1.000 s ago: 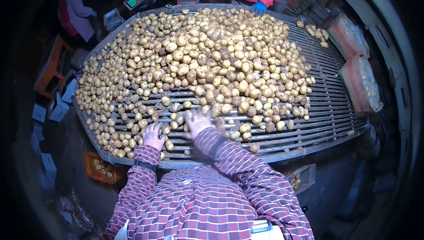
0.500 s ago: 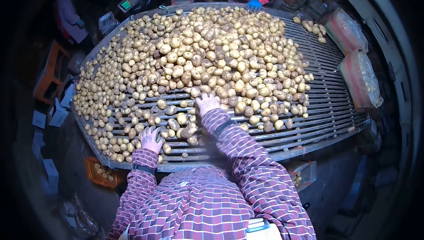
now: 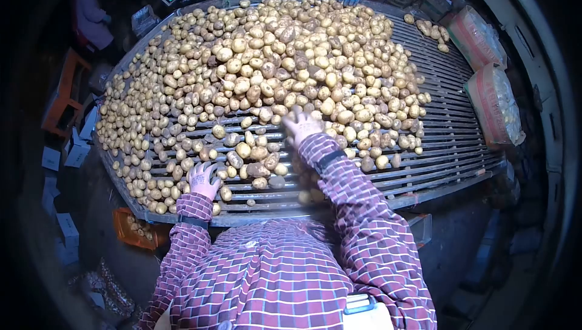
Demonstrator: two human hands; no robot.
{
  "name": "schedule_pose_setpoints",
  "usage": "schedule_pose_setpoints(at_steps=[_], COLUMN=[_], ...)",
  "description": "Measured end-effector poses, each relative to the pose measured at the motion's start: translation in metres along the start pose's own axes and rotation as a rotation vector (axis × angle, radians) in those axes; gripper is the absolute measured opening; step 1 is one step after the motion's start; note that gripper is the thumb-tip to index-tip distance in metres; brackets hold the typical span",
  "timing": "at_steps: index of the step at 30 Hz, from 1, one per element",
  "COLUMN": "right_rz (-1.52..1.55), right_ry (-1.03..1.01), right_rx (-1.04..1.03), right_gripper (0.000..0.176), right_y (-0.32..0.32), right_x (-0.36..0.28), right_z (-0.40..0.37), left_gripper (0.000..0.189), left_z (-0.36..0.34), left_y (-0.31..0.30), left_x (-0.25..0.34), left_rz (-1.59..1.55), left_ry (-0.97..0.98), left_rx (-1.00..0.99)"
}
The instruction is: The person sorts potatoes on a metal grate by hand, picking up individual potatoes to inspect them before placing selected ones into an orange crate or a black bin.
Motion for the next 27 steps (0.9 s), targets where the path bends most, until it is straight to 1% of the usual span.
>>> schedule_pose_setpoints(at_steps=[1, 2, 4, 5, 6, 8, 10, 11, 12, 14, 16, 17, 18, 20, 21, 22, 24, 25, 26, 27], right_rz=[0.271, 0.697, 0.791, 0.785, 0.900, 0.997, 0.689, 0.548, 0.393, 0.251, 0.378, 0.515, 0.589, 1.039, 1.427, 1.548, 1.678, 1.661, 1.584, 1.338], right_ry=[-0.128, -0.304, -0.138, -0.070, 0.161, 0.258, 0.303, 0.239, 0.223, 0.238, 0.215, 0.233, 0.277, 0.195, 0.141, 0.145, 0.277, 0.309, 0.332, 0.252], right_rx=[-0.080, -0.063, 0.162, 0.365, 0.375, 0.116, 0.095, -0.007, -0.081, -0.084, -0.063, -0.112, -0.116, -0.040, -0.102, -0.090, -0.205, -0.179, -0.214, -0.030], right_gripper=[0.059, 0.062, 0.058, 0.052, 0.043, 0.032, 0.028, 0.030, 0.033, 0.046, 0.047, 0.049, 0.056, 0.064, 0.073, 0.067, 0.059, 0.042, 0.032, 0.031], right_y=[0.014, 0.017, -0.005, -0.001, 0.008, 0.045, 0.042, 0.027, 0.025, 0.050, 0.047, 0.044, 0.050, 0.062, 0.057, 0.053, 0.063, 0.060, 0.060, 0.042], right_x=[-0.003, -0.004, 0.016, 0.041, 0.067, 0.095, 0.079, 0.054, 0.033, 0.006, -0.004, 0.004, 0.016, 0.041, 0.046, 0.051, 0.061, 0.062, 0.059, 0.048], right_z=[0.002, -0.002, -0.013, -0.014, -0.018, -0.022, -0.051, -0.067, -0.079, -0.077, -0.077, -0.079, -0.076, -0.072, -0.072, -0.074, -0.059, -0.046, -0.030, -0.020], left_gripper=[0.048, 0.049, 0.052, 0.052, 0.052, 0.051, 0.048, 0.049, 0.048, 0.048, 0.047, 0.048, 0.049, 0.050, 0.050, 0.050, 0.050, 0.050, 0.041, 0.044], left_z=[0.002, 0.001, 0.000, -0.001, -0.002, 0.001, 0.003, 0.004, 0.004, 0.004, 0.004, 0.003, 0.003, 0.002, 0.001, 0.001, 0.003, 0.004, 0.003, 0.000], left_y=[0.000, 0.001, 0.006, 0.008, 0.009, 0.010, 0.005, 0.002, 0.004, 0.010, 0.006, 0.005, 0.004, 0.006, 0.007, 0.006, 0.005, 0.002, 0.001, 0.011], left_x=[-0.001, -0.002, -0.007, -0.009, -0.011, -0.009, -0.004, -0.001, -0.002, -0.008, -0.006, -0.005, -0.004, -0.008, -0.008, -0.009, -0.007, -0.003, 0.000, -0.004], left_rz=[-0.002, -0.008, -0.019, -0.028, -0.036, -0.042, -0.035, -0.026, -0.023, -0.009, -0.007, 0.000, 0.005, -0.003, -0.024, -0.043, 0.001, 0.012, 0.005, 0.002], left_ry=[-0.007, -0.008, -0.008, -0.006, 0.000, 0.007, -0.002, -0.002, 0.005, 0.016, 0.027, 0.030, 0.035, 0.043, 0.036, 0.027, 0.029, 0.028, 0.032, 0.015], left_rx=[-0.005, -0.009, -0.022, -0.014, -0.007, -0.013, -0.042, -0.057, -0.051, -0.032, -0.006, -0.007, -0.007, -0.006, -0.009, -0.010, -0.029, -0.037, 0.030, 0.013])
Point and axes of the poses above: each hand's wrist, its own z-axis towards the middle knuckle, its own y-axis out of the palm, x = y × z, the point moved 7 cm from there along z, towards the middle knuckle, and after that the axes turned 8 degrees about y, right-handed, at the moved point
